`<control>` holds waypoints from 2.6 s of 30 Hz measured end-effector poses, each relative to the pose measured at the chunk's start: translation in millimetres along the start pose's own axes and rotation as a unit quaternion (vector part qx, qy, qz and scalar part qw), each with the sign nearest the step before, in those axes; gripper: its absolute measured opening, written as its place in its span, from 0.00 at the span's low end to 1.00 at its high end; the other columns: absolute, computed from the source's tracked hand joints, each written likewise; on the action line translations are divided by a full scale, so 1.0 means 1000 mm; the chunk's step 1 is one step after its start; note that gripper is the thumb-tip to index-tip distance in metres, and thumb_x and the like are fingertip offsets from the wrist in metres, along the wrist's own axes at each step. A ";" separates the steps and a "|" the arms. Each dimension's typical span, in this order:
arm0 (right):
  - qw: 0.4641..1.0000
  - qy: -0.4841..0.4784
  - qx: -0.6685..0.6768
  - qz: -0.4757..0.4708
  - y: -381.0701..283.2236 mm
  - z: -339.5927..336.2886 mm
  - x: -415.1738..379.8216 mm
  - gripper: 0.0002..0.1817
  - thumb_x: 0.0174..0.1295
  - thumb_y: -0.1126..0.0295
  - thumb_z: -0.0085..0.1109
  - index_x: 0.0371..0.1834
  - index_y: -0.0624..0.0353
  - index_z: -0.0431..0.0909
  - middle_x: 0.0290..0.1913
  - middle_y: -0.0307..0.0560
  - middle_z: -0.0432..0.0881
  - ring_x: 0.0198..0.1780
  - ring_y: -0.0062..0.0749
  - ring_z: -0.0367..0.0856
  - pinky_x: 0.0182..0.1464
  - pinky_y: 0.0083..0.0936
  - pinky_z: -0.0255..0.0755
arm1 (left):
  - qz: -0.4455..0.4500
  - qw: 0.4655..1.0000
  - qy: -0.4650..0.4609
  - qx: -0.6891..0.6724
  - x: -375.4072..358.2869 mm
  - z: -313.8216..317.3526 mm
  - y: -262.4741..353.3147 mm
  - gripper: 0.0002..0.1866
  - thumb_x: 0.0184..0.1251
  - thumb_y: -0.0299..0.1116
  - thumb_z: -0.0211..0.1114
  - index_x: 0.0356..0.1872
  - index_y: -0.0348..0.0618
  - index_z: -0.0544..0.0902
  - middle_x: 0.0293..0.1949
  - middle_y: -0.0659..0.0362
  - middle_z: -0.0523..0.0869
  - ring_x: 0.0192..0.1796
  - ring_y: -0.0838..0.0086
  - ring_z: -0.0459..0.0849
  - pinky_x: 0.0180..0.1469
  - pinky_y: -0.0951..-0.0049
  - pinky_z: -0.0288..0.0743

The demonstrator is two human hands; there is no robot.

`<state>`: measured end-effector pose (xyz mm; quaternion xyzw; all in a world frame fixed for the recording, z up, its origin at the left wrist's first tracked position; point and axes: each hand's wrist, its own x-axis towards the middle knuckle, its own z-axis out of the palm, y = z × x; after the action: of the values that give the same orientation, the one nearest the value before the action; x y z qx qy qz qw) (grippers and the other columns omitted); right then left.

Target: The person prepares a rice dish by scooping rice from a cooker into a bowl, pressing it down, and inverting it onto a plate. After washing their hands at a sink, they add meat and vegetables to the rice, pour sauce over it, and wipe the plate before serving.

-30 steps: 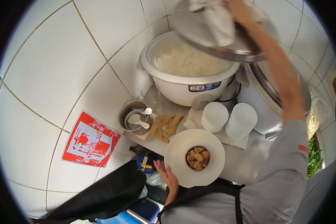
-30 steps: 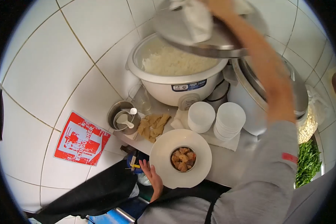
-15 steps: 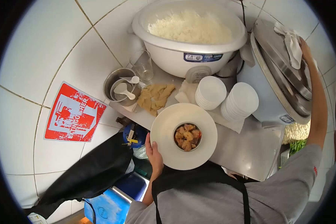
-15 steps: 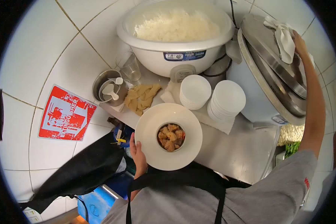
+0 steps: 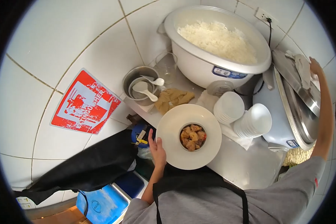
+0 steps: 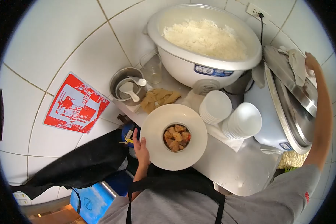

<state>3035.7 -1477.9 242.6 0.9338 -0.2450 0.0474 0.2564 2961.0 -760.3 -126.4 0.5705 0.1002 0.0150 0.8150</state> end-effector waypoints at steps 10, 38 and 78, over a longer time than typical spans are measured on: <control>0.818 -0.060 0.359 -0.445 -0.516 -0.212 -0.179 0.13 0.63 0.66 0.48 0.41 0.61 0.80 0.42 0.54 0.80 0.45 0.40 0.79 0.48 0.35 0.72 | -0.032 0.997 -0.065 -0.027 0.052 0.002 0.002 0.26 0.70 0.23 0.45 0.68 0.44 0.55 0.56 0.47 0.73 0.55 0.69 0.74 0.58 0.73 0.65; 0.871 0.260 0.193 -0.370 -0.537 -0.192 -0.199 0.09 0.53 0.69 0.52 0.37 0.56 0.71 0.29 0.41 0.78 0.34 0.32 0.80 0.37 0.27 0.70 | 0.209 0.946 -0.189 0.162 0.090 -0.030 0.101 0.29 0.74 0.51 0.35 0.43 0.32 0.74 0.41 0.50 0.81 0.47 0.66 0.79 0.56 0.67 0.66; 0.965 -0.178 0.103 -0.160 -0.331 -0.042 -0.039 0.22 0.62 0.69 0.47 0.61 0.38 0.71 0.59 0.35 0.73 0.60 0.30 0.68 0.61 0.50 0.47 | 0.464 0.731 -0.230 0.445 0.196 0.243 0.162 0.35 0.73 0.52 0.33 0.69 0.32 0.45 0.71 0.42 0.45 0.73 0.51 0.40 0.71 0.57 0.37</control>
<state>3162.8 -1192.4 119.4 0.9755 -0.1277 -0.1365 0.1157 3211.2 -902.4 76.0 0.8292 -0.3725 0.2132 0.3580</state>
